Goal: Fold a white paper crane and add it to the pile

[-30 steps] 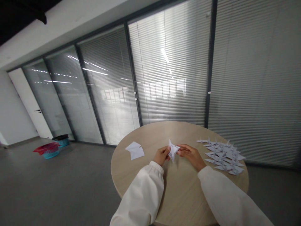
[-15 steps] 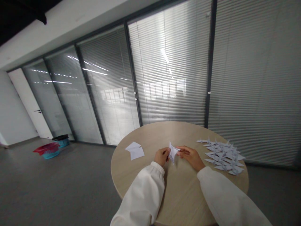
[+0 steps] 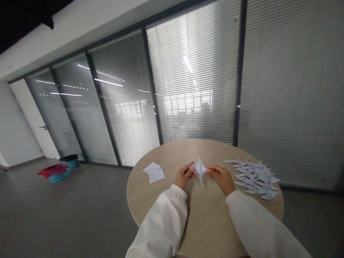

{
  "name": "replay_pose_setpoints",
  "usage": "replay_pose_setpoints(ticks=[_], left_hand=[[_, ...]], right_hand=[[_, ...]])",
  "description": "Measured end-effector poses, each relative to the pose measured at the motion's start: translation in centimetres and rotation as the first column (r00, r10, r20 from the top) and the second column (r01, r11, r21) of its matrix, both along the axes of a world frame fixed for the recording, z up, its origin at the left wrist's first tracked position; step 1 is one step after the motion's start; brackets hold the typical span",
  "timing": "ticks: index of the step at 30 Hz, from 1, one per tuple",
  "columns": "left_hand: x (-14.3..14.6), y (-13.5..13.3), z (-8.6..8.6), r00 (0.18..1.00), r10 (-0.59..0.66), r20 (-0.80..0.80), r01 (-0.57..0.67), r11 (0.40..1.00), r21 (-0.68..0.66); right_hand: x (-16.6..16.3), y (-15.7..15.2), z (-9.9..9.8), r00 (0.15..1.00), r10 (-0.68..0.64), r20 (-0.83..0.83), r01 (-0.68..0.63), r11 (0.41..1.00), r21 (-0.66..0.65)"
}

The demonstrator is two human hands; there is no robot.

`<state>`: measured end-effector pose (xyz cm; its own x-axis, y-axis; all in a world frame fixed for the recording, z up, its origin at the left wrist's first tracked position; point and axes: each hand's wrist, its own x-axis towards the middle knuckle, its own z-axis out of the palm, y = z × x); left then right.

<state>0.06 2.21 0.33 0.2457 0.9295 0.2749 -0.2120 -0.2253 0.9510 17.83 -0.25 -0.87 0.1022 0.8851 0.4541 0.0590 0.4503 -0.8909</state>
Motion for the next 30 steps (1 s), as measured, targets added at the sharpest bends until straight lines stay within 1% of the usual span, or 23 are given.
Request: replay_pose_setpoints(ticks=[3,9,17,23,30], left_hand=[[-0.1,-0.1,0.3,0.999,0.012,0.050,-0.013,1.000,0.019],[-0.3,-0.4,0.7,0.996,0.080,0.047,-0.081,0.997,0.014],[-0.4,-0.7,1.1,0.989,0.145,-0.016,-0.143,0.988,0.057],[-0.6,-0.7,1.2,0.984,0.162,-0.073,-0.152,0.981,0.117],[-0.7,-0.4,1.1,0.980,0.193,-0.041,-0.191,0.981,0.043]], right_hand=[[0.1,-0.1,0.2,0.999,-0.038,-0.008,0.038,0.999,-0.011],[0.0,-0.4,0.5,0.999,-0.041,0.003,0.041,0.999,-0.001],[0.3,-0.1,0.2,0.999,-0.041,-0.006,0.041,0.999,0.018],[0.6,0.1,0.2,0.998,-0.057,0.012,0.056,0.998,0.028],[0.9,0.3,-0.1,0.995,-0.091,0.036,0.090,0.995,0.037]])
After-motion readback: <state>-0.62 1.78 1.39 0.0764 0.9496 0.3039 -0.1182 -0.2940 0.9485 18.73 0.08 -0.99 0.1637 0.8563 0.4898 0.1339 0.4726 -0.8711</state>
